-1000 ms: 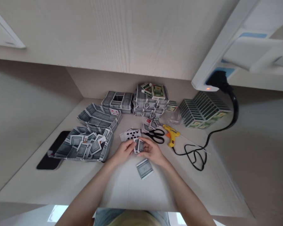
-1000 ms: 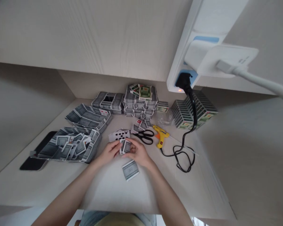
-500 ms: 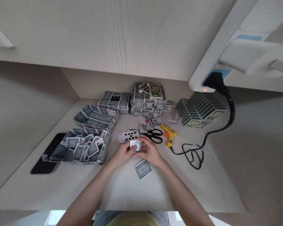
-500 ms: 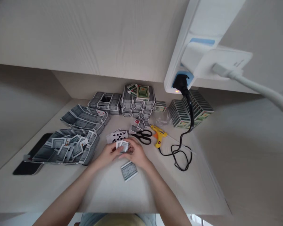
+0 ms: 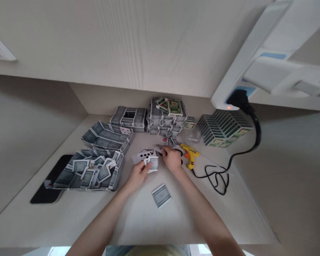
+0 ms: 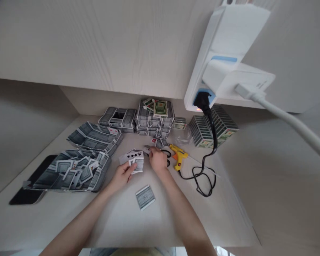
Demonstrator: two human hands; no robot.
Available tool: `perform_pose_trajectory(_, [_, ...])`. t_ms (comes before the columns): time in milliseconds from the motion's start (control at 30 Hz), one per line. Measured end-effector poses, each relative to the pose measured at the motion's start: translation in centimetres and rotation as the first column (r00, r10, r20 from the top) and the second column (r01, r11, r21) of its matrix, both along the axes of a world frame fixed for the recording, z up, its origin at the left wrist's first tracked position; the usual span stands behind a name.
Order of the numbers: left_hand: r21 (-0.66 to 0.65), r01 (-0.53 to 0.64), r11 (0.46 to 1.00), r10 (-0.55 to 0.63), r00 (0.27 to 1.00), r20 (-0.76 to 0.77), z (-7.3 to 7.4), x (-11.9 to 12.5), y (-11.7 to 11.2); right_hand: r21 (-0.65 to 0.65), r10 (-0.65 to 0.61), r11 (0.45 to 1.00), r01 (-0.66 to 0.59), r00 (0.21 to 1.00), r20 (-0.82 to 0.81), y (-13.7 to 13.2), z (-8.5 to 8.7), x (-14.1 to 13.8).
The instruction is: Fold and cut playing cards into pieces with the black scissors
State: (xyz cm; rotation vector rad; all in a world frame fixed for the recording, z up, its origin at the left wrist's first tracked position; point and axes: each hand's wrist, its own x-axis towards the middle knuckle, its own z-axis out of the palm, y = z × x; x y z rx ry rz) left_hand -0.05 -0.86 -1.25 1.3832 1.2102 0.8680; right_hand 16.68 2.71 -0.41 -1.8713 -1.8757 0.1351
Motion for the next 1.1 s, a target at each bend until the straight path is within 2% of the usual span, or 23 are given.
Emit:
perform_pose_trajectory(100, [-0.075,-0.099,0.992,0.105,0.991,0.079,0.5,0.1,0.2,0.126,0.029,0.992,-0.023,0.999,-0.044,-1.6,0.4,-0.5])
perform_pose_trajectory(200, [-0.133,-0.144,0.981,0.161,0.978,0.131,0.9,0.3,0.4,0.192,0.143,0.973,-0.126,0.987,-0.076,-3.5,0.8,-1.3])
perform_pose_trajectory(333, [-0.105,-0.147,0.984,0.161,0.978,0.132,0.8,0.5,0.2,0.146,0.174,0.977,-0.156,0.978,-0.117,-5.2,0.4,-2.2])
perform_pose_trajectory(433, [-0.038,-0.146,0.989,0.149,0.984,0.094,0.3,0.5,0.0,0.098,0.118,0.990,-0.096,0.961,-0.250,-5.9,-0.1,-2.6])
perform_pose_trajectory(500, [-0.003,-0.162,0.987,0.162,0.984,0.078,0.0,0.6,-0.1,0.105,0.118,0.991,-0.082,0.905,-0.408,-6.3,-0.2,-2.8])
perform_pose_trajectory(633, [0.014,-0.189,0.982,0.187,0.979,0.083,-0.4,0.8,-0.2,0.174,0.170,0.982,-0.066,0.699,-0.695,-6.7,0.1,-3.5])
perform_pose_trajectory(767, [0.015,-0.158,0.987,0.156,0.984,0.091,-0.7,0.9,-0.3,0.120,0.083,0.992,0.040,0.502,-0.861,-6.6,-0.1,-4.0])
perform_pose_trajectory(967, [0.077,-0.156,0.985,0.157,0.988,-0.004,-0.8,0.8,-0.6,0.071,0.030,0.994,0.084,0.420,-0.907,-6.5,-0.1,-4.1])
perform_pose_trajectory(1100, [0.075,-0.181,0.981,0.181,0.983,0.014,-0.8,0.9,-0.6,0.042,0.019,0.998,0.050,0.403,-0.915,-6.3,-0.1,-4.2])
